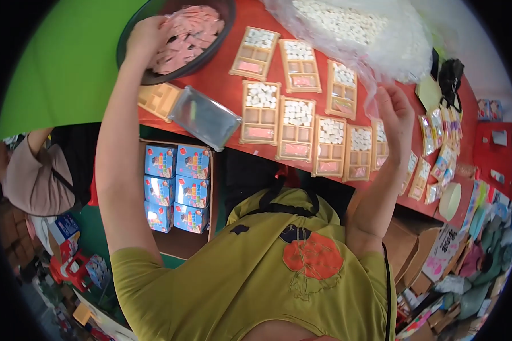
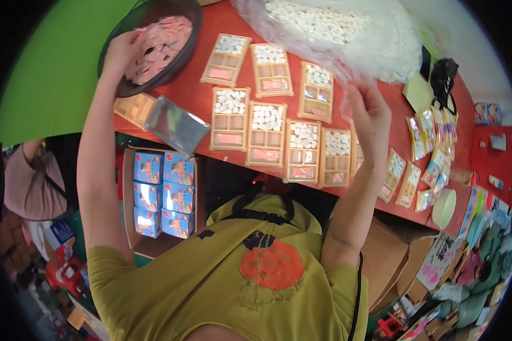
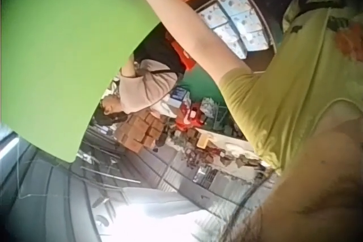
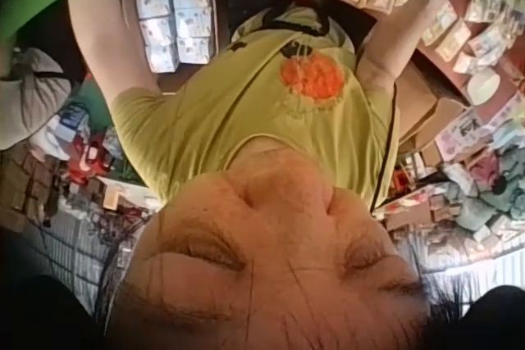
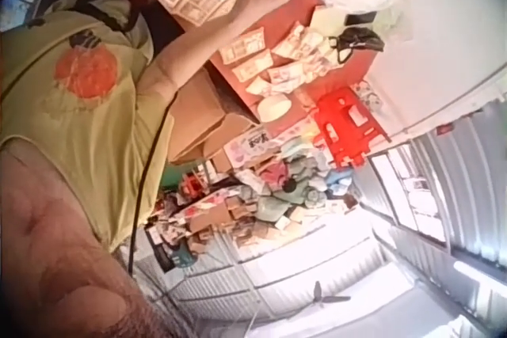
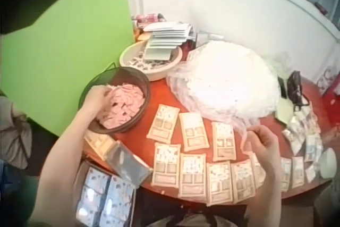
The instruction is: Packaging small white toy blocks into compartmentalized trays, applying labels, and sealing them in bags.
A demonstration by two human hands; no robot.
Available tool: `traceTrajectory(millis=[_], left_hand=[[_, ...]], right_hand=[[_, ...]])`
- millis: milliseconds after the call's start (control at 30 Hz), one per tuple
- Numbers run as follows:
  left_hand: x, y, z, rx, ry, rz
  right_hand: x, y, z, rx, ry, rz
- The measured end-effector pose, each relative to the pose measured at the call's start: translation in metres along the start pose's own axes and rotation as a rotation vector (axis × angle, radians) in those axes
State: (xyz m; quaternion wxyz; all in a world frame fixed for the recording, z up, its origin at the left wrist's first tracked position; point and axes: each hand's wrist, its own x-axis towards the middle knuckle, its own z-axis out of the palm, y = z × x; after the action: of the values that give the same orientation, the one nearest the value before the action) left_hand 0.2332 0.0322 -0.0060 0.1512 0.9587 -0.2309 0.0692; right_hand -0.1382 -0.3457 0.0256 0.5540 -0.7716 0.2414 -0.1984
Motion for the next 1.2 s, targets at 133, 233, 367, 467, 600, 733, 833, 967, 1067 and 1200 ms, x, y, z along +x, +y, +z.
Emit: traceTrajectory(millis=[133, 233, 367, 467, 600, 733, 833, 967, 1067, 1200], left_hand=[[-0.014, -0.002, -0.014, 0.107, -0.04, -0.103], [-0.012, -0.009, -0.005, 0.063, 0.046, 0.014], [-0.004, -0.01, -0.002, -0.051, -0.231, -0.047], [-0.004, -0.005, -0.002, -0.084, -0.384, -0.046], [0.001, -0.013, -0.016, -0.009, -0.15, 0.111], [0.047, 0.062, -0.021, 0.048, 0.026, 0.061], [0.088, 0.075, -0.02, -0.057, 0.279, 0.22], [0.162, 0.095, 0.008, 0.017, -0.109, 0.09], [0.205, 0.112, 0.044, 0.131, -0.512, -0.02], [0.219, 0.099, 0.118, 0.345, -0.212, -0.048]], right_hand=[[-0.001, -0.002, -0.037, -0.008, 0.135, -0.014], [-0.009, -0.008, -0.073, -0.028, 0.243, -0.025], [-0.014, -0.003, -0.105, 0.071, 0.333, -0.046], [-0.018, 0.002, -0.106, 0.054, 0.322, 0.024], [-0.018, 0.021, -0.079, -0.146, 0.124, 0.089], [-0.03, 0.053, -0.062, -0.119, 0.017, 0.122], [-0.029, 0.041, -0.045, -0.1, -0.042, 0.131], [-0.023, 0.038, -0.056, -0.13, -0.039, 0.109], [-0.021, 0.044, -0.069, -0.118, 0.023, 0.144], [-0.022, 0.045, -0.079, -0.064, 0.063, 0.293]])
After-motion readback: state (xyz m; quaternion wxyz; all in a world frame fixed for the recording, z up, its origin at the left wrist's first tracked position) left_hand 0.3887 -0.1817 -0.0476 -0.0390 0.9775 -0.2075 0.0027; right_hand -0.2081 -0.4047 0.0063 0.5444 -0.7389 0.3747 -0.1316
